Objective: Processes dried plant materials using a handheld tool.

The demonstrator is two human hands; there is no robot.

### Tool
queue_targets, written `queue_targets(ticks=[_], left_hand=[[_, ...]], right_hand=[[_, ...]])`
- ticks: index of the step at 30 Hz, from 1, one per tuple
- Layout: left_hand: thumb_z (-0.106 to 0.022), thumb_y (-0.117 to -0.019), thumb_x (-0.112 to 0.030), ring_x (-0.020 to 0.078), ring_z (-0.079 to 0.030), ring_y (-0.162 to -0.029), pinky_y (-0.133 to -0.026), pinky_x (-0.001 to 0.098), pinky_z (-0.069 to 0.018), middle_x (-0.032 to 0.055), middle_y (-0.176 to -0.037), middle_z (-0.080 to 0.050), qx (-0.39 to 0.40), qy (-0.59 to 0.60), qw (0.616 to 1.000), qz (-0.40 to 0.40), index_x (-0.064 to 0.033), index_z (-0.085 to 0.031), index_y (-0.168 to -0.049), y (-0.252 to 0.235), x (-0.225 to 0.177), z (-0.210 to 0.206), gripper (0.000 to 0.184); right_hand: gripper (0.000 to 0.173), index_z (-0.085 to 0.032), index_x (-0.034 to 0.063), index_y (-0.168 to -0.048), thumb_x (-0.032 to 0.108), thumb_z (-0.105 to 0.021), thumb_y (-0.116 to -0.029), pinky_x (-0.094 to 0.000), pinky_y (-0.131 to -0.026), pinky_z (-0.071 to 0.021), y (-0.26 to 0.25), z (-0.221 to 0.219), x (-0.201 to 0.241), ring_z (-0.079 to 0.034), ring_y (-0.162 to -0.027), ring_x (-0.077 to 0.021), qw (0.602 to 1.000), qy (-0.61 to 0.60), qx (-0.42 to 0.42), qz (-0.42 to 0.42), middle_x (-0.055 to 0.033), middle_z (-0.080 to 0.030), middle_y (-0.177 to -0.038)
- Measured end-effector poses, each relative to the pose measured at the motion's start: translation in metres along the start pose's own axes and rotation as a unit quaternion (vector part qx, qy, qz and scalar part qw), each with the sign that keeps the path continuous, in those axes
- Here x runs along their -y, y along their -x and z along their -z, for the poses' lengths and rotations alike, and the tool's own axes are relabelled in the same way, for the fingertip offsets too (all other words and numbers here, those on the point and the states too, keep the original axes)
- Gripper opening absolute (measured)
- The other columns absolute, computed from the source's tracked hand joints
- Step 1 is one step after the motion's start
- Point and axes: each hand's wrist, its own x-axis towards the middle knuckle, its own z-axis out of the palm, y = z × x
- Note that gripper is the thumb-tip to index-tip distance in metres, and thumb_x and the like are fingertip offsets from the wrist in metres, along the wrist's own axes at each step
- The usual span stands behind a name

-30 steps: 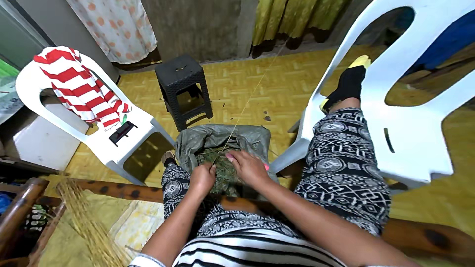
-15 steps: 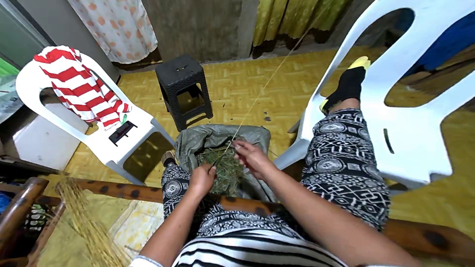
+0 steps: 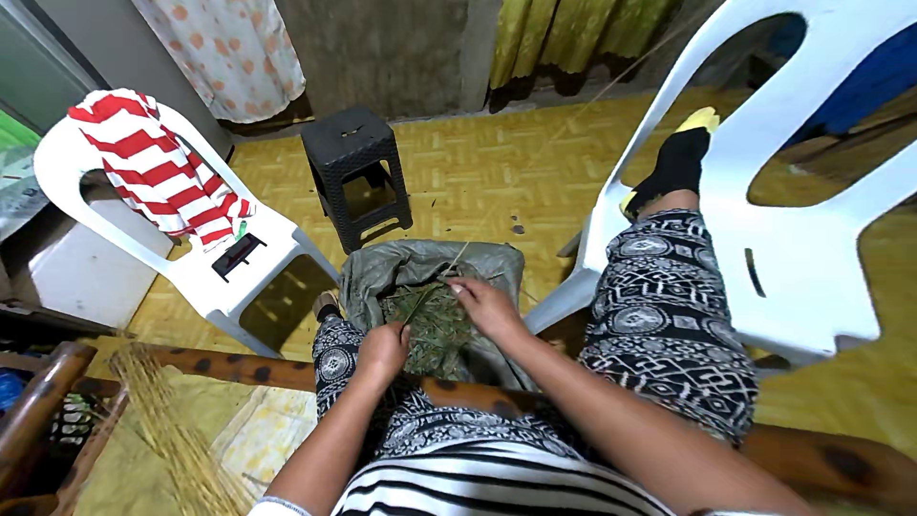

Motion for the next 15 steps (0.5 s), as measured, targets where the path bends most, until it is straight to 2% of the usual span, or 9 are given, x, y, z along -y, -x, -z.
queue_targets(ticks=[1,2,5,9,12,15], left_hand=[[-0.039,-0.1125,-0.029,0.0370,-0.067,-0.108,-0.097,0.0563,-0.0499,0.0225,-0.112,-0.070,-0.005,-0.013,1.000,0.004,0.0003,-0.066,-0.123,0.000,-0.004,0.001,0.042],[-0.038,-0.1127,-0.030,0.0371,-0.067,-0.110,-0.098,0.0565,-0.0498,0.0224,-0.114,-0.070,-0.008,-0.025,1.000,0.008,-0.0003,-0.065,-0.125,0.000,-0.007,0.002,0.042],[-0.038,-0.1122,-0.028,0.0372,-0.066,-0.117,-0.101,0.0565,-0.0496,0.0220,-0.121,-0.069,-0.013,-0.054,0.998,0.016,-0.0013,-0.064,-0.131,-0.002,-0.015,0.004,0.041],[-0.039,-0.1117,-0.027,0.0367,-0.065,-0.119,-0.102,0.0559,-0.0490,0.0214,-0.123,-0.069,-0.012,-0.068,0.997,0.021,-0.0009,-0.064,-0.128,-0.001,-0.024,0.004,0.040],[-0.038,-0.1124,-0.028,0.0371,-0.066,-0.118,-0.102,0.0565,-0.0490,0.0216,-0.123,-0.069,-0.020,-0.060,0.998,0.008,-0.0014,-0.065,-0.130,0.001,-0.024,0.004,0.042],[-0.038,-0.1124,-0.028,0.0369,-0.066,-0.116,-0.100,0.0560,-0.0496,0.0216,-0.120,-0.069,-0.022,-0.057,0.998,0.005,-0.0012,-0.065,-0.127,0.002,-0.022,0.004,0.041]], right_hand=[[0.044,-0.057,0.0036,-0.144,0.029,-0.039,-0.1127,-0.0545,-0.111,-0.0446,0.008,-0.005,0.004,-0.060,-0.128,-0.0370,0.996,0.078,0.019,0.040,-0.0227,-0.061,-0.139],[0.046,-0.058,0.0048,-0.144,0.031,-0.038,-0.1128,-0.0576,-0.111,-0.0433,0.015,-0.011,0.007,-0.059,-0.129,-0.0400,0.988,0.133,0.028,0.073,-0.0236,-0.061,-0.138],[0.047,-0.057,0.0070,-0.146,0.034,-0.037,-0.1124,-0.0588,-0.109,-0.0435,0.032,-0.026,0.014,-0.061,-0.126,-0.0416,0.969,0.208,0.048,0.122,-0.0237,-0.064,-0.133],[0.048,-0.054,0.0073,-0.149,0.033,-0.037,-0.1124,-0.0581,-0.108,-0.0430,0.032,-0.028,0.014,-0.060,-0.127,-0.0416,0.956,0.261,0.052,0.123,-0.0233,-0.064,-0.134],[0.046,-0.057,0.0066,-0.146,0.032,-0.039,-0.1118,-0.0607,-0.105,-0.0434,0.028,-0.025,0.012,-0.060,-0.125,-0.0440,0.949,0.287,0.017,0.128,-0.0248,-0.065,-0.131],[0.045,-0.058,0.0076,-0.145,0.032,-0.039,-0.1121,-0.0617,-0.105,-0.0428,0.014,-0.017,0.003,-0.060,-0.124,-0.0446,0.952,0.290,-0.029,0.096,-0.0245,-0.065,-0.131]])
